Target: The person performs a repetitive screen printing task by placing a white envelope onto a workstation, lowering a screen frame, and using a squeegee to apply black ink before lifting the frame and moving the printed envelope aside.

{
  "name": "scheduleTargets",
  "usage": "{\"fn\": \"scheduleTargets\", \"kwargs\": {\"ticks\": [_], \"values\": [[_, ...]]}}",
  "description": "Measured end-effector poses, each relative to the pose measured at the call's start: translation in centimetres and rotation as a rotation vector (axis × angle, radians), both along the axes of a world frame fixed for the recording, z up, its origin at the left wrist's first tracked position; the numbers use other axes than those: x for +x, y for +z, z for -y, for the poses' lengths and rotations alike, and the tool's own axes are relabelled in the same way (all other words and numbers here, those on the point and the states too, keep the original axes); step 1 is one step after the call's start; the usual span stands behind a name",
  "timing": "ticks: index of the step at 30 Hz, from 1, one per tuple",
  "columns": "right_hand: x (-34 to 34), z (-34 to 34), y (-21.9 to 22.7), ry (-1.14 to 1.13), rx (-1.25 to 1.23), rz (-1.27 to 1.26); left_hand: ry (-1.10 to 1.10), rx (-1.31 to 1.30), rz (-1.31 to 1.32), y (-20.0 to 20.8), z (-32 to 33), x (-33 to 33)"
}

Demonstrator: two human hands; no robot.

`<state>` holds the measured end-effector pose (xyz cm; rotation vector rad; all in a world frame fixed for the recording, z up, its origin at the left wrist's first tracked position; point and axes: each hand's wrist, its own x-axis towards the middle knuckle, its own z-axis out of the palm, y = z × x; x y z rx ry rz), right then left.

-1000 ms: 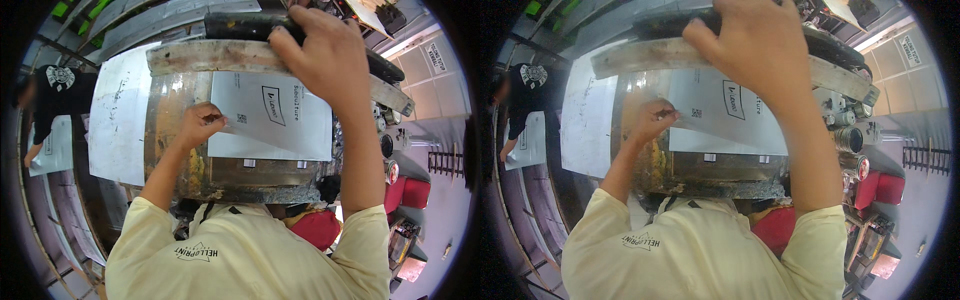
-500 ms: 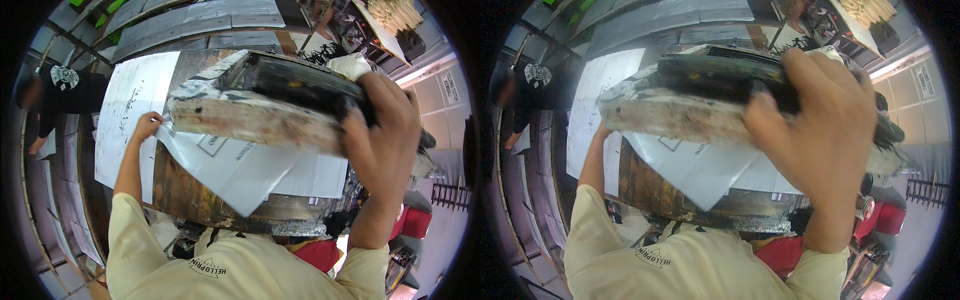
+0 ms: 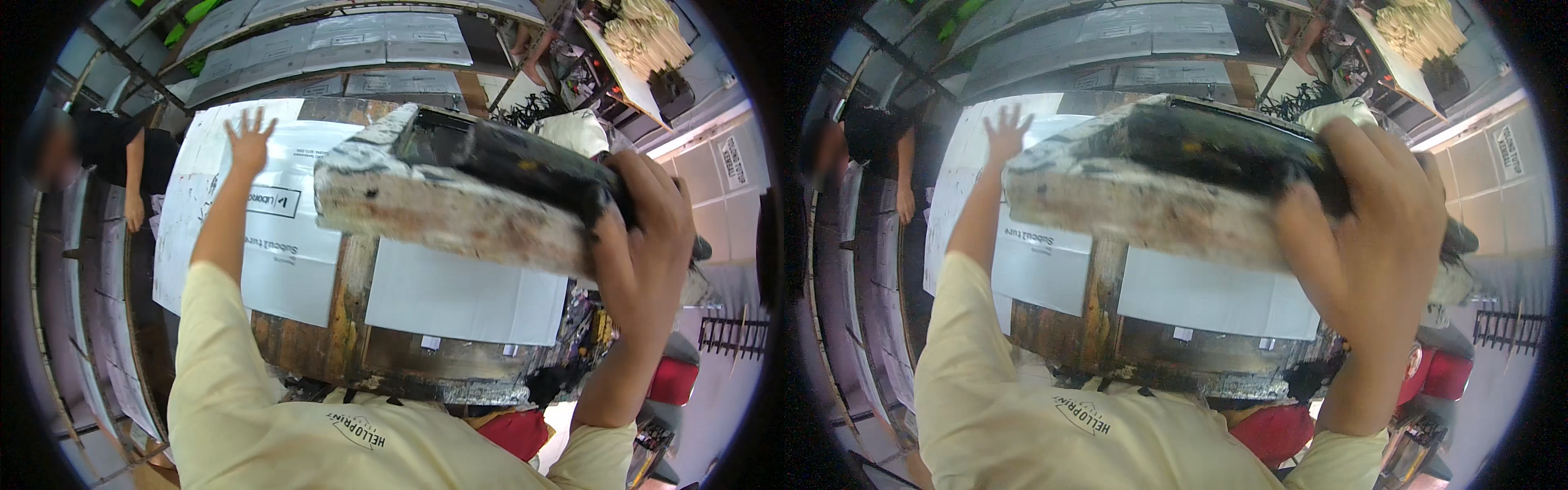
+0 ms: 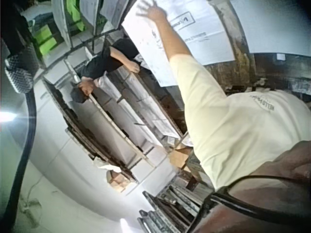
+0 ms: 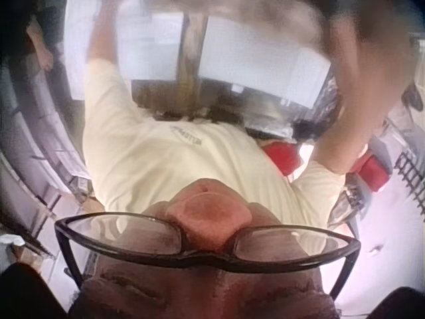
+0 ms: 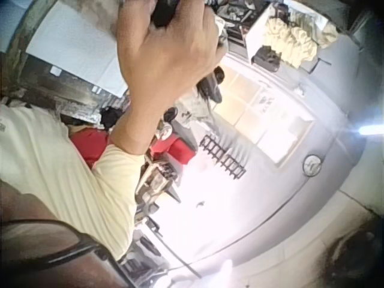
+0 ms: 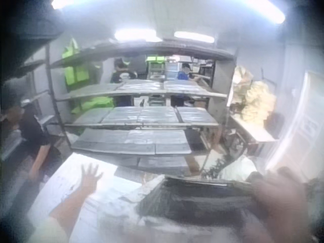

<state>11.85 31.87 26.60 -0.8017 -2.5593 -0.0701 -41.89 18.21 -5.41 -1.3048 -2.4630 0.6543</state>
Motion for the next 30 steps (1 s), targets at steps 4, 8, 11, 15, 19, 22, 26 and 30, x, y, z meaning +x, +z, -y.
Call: {"fn": "scheduleTargets", "kwargs": {"ticks": [4,8,11,15,19,22,26,30], "values": [[0.9,1.6,-1.8,-0.091,0.016,-0.101,-0.161,0.678,1.133,3.6,3.3,19.9],[4.3,5.6,-7.4,0.028,-0.012,-0.007,0.001,1.18,2.127,14.7,9.5,35.5],[7.5,8.7,-13.4,0.142,-0.153,0.265,0.196,0.996,1.819,11.1,14.2,38.9],[11.1,12.1,-23.9,0.09,-0.388,0.349,0.254,0.716,1.61,-1.5,17.9,39.9],[12.0,15.1,-32.3,0.09,-0.488,0.284,0.004,0.665,1.074,-6.3,18.7,41.0],[12.1,16.1,-34.9,0.104,-0.41,0.294,-0.024,0.616,1.03,-8.4,19.3,40.8],[8.0,10.7,-36.5,0.127,-0.307,0.246,0.015,0.494,1.013,-8.4,19.5,40.7],[1.4,-0.3,-38.0,0.107,-0.227,0.195,0.029,0.477,1.066,-8.6,20.3,40.4]]}}
